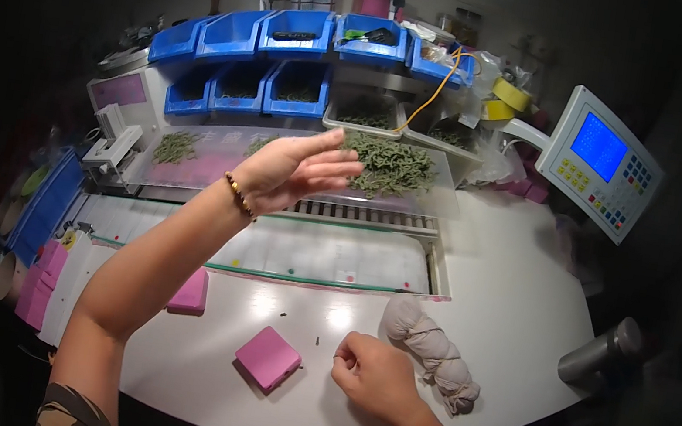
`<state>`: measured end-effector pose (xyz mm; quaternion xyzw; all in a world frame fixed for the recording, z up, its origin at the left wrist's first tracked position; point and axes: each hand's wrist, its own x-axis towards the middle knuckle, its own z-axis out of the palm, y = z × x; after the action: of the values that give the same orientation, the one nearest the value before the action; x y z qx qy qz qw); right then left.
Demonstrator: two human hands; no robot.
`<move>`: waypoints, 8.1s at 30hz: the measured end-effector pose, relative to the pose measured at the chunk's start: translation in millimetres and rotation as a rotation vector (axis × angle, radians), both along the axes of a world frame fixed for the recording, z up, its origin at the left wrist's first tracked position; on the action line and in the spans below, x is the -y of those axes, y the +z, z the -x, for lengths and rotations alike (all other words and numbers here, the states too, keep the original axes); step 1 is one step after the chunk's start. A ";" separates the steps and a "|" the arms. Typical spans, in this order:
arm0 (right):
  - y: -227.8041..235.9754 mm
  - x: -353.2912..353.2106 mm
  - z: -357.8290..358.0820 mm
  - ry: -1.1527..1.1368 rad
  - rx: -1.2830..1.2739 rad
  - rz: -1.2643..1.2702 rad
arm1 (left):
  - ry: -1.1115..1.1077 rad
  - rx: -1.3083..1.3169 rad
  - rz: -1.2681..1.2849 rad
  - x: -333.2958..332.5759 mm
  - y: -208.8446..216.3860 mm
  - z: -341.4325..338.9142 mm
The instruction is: The person assembles small components into pink plastic housings by hand. They insert metal parts and multicolored wires into the housings, then press the components together and set the completed units on a table.
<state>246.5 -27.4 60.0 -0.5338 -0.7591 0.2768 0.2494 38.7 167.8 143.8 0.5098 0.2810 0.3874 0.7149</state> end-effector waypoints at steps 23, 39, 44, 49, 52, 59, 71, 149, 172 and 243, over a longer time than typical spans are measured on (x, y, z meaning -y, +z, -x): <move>-21.0 23.7 13.2 0.215 0.099 -0.558 | 0.409 -0.870 -0.742 217.2 -117.8 36.3; -51.9 57.5 18.8 0.331 -0.043 -0.468 | 0.510 -0.919 -0.926 176.3 -139.9 48.1; -47.9 54.3 23.1 0.324 -0.036 -0.424 | 0.363 -0.950 -0.955 190.8 -141.7 53.4; -44.2 52.8 25.0 0.313 -0.012 -0.387 | 0.087 -0.976 -0.927 213.5 -116.9 64.1; -40.9 47.2 20.4 0.342 -0.026 -0.344 | 0.002 -1.040 -0.860 218.4 -117.2 64.1; -7.3 -4.7 -33.3 -0.002 0.083 -0.497 | 0.027 -1.029 -0.779 219.5 -112.2 67.2; 5.8 24.9 -34.7 0.031 0.373 -0.279 | 0.043 -0.992 -0.747 213.6 -114.6 64.4; -36.2 -20.1 42.1 0.210 -0.224 0.080 | 0.319 -0.291 -0.054 195.4 -125.7 60.7; -16.7 -2.0 21.6 0.269 -0.559 0.660 | 0.868 -1.173 -0.541 76.6 -127.5 117.6; -14.5 -10.5 63.8 0.445 0.126 -0.602 | 0.161 -0.676 -0.672 209.0 -125.0 64.3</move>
<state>182.7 -16.9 45.5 -0.2748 -0.9177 0.0555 0.2816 -25.5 -41.2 18.8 0.7865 0.3955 0.3232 0.3471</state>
